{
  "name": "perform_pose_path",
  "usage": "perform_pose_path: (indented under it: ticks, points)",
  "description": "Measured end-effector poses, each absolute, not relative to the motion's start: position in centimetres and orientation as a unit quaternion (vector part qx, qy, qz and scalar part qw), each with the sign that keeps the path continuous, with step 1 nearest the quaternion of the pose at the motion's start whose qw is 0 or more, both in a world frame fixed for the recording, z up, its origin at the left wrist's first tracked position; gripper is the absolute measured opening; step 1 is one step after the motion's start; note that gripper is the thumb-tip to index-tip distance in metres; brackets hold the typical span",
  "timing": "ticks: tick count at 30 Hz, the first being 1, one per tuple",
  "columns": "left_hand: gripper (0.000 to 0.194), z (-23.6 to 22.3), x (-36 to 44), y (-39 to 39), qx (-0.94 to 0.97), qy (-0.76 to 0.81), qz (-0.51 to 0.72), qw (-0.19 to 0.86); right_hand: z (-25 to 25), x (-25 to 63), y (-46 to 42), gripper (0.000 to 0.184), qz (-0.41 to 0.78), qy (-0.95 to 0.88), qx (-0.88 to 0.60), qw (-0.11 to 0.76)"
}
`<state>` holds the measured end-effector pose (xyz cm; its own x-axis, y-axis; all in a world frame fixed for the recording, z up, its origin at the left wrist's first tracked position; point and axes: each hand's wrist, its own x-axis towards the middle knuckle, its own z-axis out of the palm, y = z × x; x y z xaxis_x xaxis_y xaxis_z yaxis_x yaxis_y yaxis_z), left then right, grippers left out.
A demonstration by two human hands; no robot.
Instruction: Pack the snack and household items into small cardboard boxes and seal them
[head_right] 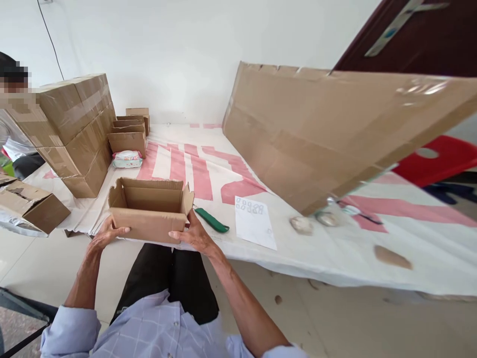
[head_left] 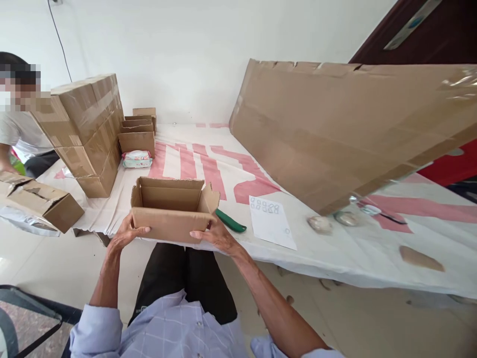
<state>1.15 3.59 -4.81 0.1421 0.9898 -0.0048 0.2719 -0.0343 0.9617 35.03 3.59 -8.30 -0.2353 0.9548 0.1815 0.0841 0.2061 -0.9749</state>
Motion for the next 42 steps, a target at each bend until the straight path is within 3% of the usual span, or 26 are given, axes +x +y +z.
perform_pose_path:
  ticks: [5, 11, 14, 23, 27, 31, 37, 42]
  points:
    - [0.071, -7.7, 1.6, 5.6, 0.55, 0.624, 0.484, 0.272, -8.2, 32.3, 9.6, 0.099, 0.43, -0.616, -0.408, 0.519]
    - [0.05, -8.4, 1.3, 7.4, 0.582, 0.64, 0.439, 0.244, -7.8, 25.6, 19.4, 0.133, 0.411, -0.646, -0.381, 0.518]
    - [0.046, -7.8, 1.0, 10.1, 0.602, 0.646, 0.406, 0.235, -8.3, 21.9, 23.5, 0.14, 0.4, -0.639, -0.416, 0.508]
    - [0.038, -6.6, 1.1, 21.7, 0.618, 0.682, 0.322, 0.22, -7.3, 19.2, 27.9, 0.102, 0.334, -0.701, -0.49, 0.396]
    - [0.035, -6.8, 1.4, 25.2, 0.611, 0.701, 0.305, 0.204, -7.7, 22.9, 24.5, 0.066, 0.287, -0.742, -0.506, 0.334]
    - [0.031, -6.8, 1.4, 27.7, 0.604, 0.716, 0.3, 0.181, -8.9, 30.0, 17.5, 0.038, 0.206, -0.78, -0.468, 0.361]
    - [0.03, -5.8, 0.6, 29.5, 0.6, 0.73, 0.292, 0.149, -11.8, 41.4, 8.5, 0.035, 0.119, -0.741, -0.577, 0.322]
    - [0.031, -5.0, 0.4, 30.5, 0.612, 0.725, 0.282, 0.14, -14.6, 44.0, 5.6, 0.043, 0.07, -0.712, -0.625, 0.313]
